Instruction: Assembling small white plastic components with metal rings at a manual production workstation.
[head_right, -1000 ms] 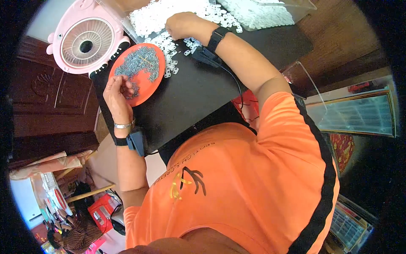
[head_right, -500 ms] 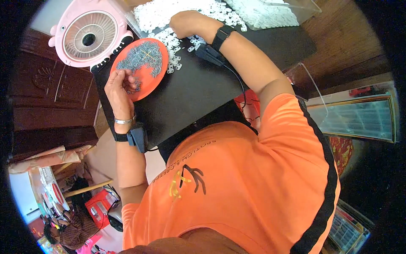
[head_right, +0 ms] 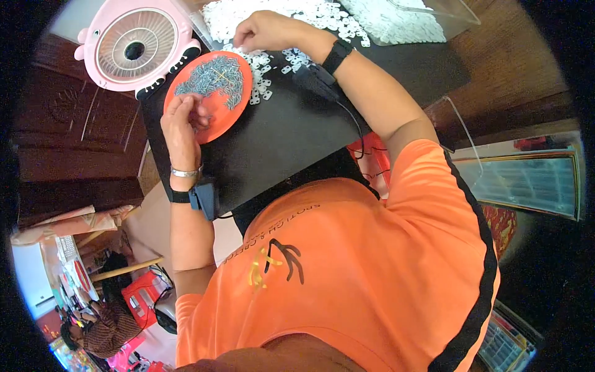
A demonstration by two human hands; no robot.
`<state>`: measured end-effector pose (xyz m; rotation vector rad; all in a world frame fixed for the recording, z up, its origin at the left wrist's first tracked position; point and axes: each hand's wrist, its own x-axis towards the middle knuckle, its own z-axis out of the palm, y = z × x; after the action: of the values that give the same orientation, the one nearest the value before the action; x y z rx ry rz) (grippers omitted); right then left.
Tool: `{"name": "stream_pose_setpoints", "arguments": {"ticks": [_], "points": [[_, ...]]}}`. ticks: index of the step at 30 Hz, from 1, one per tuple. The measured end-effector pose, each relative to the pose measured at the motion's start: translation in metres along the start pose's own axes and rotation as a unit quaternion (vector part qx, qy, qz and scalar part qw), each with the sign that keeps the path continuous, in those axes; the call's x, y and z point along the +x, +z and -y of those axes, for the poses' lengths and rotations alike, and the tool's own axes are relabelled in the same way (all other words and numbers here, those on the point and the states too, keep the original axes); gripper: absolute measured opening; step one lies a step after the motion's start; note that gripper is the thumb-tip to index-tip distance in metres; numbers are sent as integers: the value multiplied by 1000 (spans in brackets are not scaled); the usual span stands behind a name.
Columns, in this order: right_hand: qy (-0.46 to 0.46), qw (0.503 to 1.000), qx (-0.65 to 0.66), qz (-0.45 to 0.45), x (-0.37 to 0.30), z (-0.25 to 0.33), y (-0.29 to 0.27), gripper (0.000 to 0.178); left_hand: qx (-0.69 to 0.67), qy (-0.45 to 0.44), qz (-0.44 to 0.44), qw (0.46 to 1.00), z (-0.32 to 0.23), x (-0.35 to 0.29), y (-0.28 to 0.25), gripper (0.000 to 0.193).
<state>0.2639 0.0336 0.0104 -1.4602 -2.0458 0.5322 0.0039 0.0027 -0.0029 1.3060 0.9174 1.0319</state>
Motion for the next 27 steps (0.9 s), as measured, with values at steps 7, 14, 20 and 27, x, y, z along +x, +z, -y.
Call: {"name": "stream_pose_setpoints", "arguments": {"ticks": [7, 14, 20, 27], "points": [[-137, 975, 174, 5, -8, 66, 49, 16, 44, -18, 56, 997, 0, -2, 4, 18], [-216, 970, 107, -42, -7, 76, 57, 17, -27, -44, 75, 996, 3, 1, -6, 16], [-185, 974, 128, 0, 5, 83, 50, 18, -49, -37, 88, 994, -3, 5, -16, 14], [-211, 975, 72, 14, 31, 94, 55, 19, -55, -15, -15, 998, -7, 8, -27, 15]]}}
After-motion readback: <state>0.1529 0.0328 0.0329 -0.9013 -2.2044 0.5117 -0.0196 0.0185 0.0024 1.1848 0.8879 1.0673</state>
